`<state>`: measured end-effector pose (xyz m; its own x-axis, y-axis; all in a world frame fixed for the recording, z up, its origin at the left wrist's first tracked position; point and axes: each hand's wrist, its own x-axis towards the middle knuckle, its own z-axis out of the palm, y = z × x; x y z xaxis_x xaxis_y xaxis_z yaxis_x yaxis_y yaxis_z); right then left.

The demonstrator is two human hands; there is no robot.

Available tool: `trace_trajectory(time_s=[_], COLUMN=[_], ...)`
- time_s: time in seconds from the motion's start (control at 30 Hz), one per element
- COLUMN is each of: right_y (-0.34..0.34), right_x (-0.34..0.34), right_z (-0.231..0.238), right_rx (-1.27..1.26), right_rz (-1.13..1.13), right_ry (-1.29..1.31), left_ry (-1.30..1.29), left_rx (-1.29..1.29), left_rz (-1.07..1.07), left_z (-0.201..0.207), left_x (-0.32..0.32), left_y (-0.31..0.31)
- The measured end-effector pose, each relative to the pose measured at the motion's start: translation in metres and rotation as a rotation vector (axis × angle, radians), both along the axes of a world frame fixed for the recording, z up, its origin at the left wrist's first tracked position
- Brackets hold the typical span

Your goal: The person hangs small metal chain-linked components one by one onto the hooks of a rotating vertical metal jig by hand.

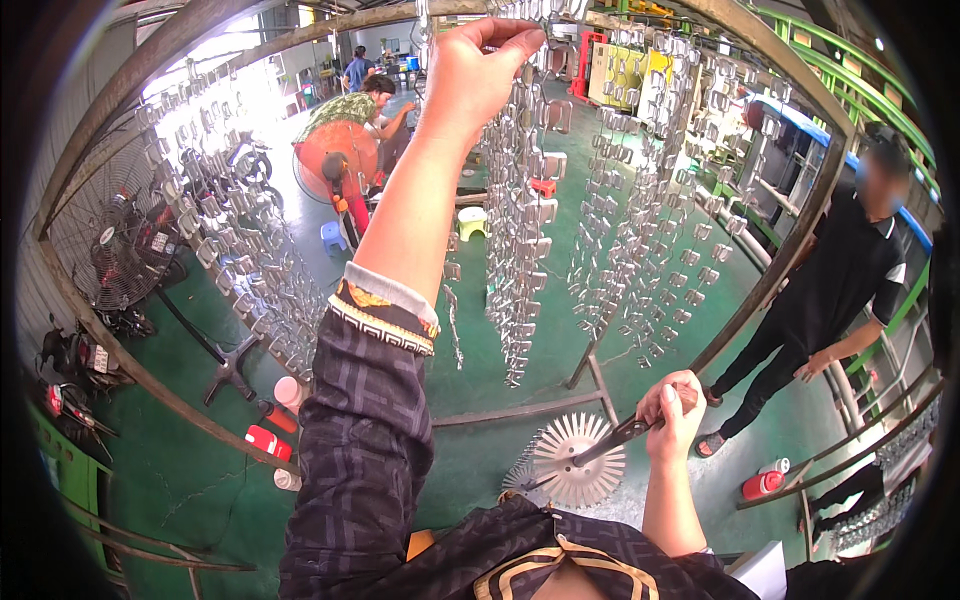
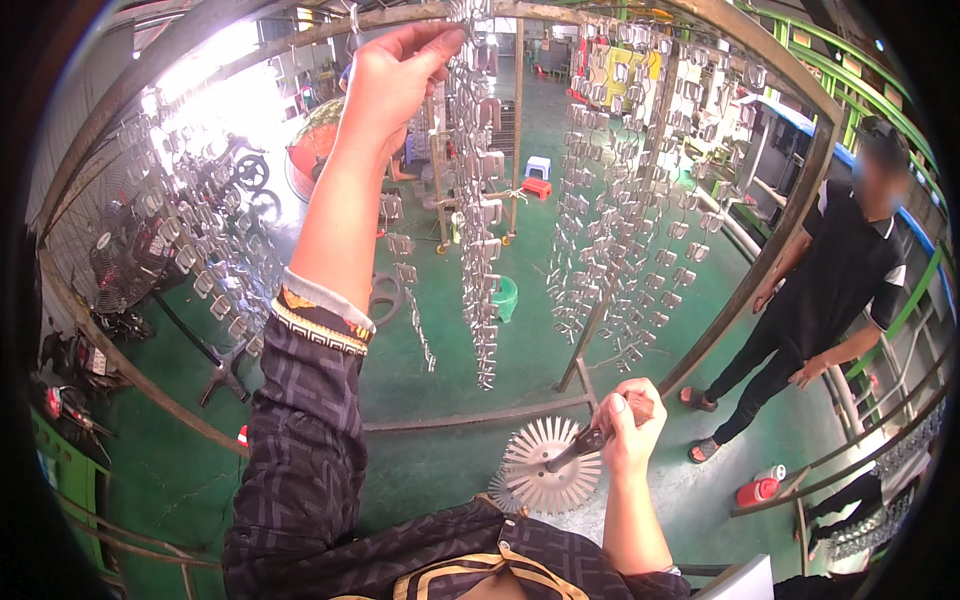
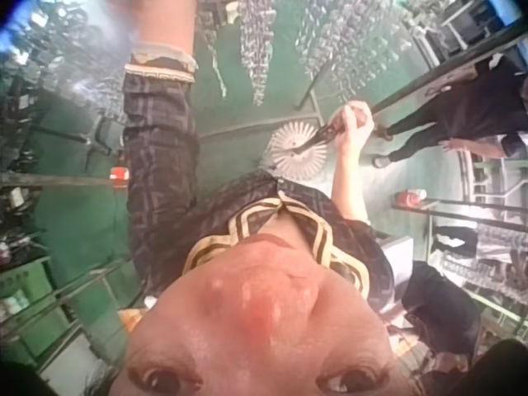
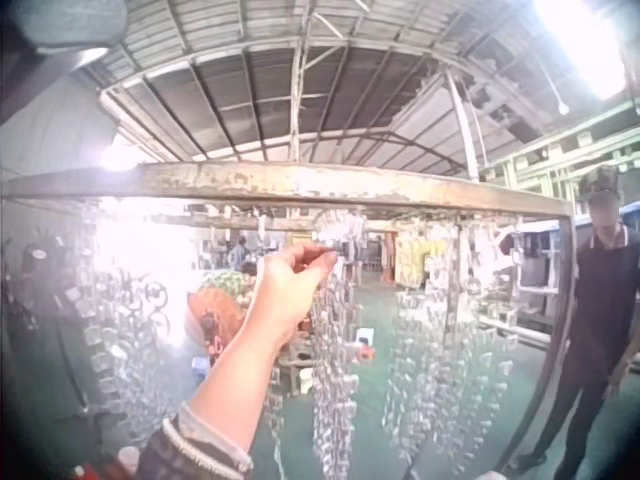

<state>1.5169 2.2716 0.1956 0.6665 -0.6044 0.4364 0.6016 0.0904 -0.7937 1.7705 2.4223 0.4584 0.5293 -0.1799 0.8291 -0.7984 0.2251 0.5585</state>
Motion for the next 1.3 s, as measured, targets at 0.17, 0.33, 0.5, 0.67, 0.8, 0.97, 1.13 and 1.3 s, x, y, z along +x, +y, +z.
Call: trace_trajectory(time_s=[0.17,0.33,0.5,0.67,0.8,0.97,1.13,1.3], right_y=[-0.004,-0.004,-0.004,-0.004,-0.002,-0.001,-0.001,0.001], right_x=[-0.008,-0.012,-0.015,-0.017,-0.018,-0.016,-0.014,-0.009], right_z=[-0.001,-0.001,-0.003,-0.002,-0.001,-0.001,-0.001,-0.002], right_rx=[-0.006,0.0,0.005,-0.009,-0.043,-0.028,-0.062,-0.097], right_rz=[-0.049,-0.049,-0.046,-0.06,-0.065,-0.058,-0.076,-0.055], right_ry=[-0.001,-0.008,-0.013,-0.019,-0.006,-0.007,0.024,-0.008], left_ry=[-0.01,0.058,-0.037,-0.056,-0.046,0.001,0.099,0.129], left_rx=[-0.023,0.068,0.091,0.038,0.0,0.054,0.167,0.249], left_rz=[-0.07,0.037,-0.052,-0.136,-0.244,-0.143,-0.2,-0.32], left_z=[0.003,0.016,0.014,0.015,0.015,-0.006,-0.069,-0.153], left_x=[0.006,0.002,0.017,0.02,0.018,-0.003,-0.008,-0.026], left_y=[-0.012,-0.008,-0.014,-0.012,-0.001,0.022,0.042,0.062])
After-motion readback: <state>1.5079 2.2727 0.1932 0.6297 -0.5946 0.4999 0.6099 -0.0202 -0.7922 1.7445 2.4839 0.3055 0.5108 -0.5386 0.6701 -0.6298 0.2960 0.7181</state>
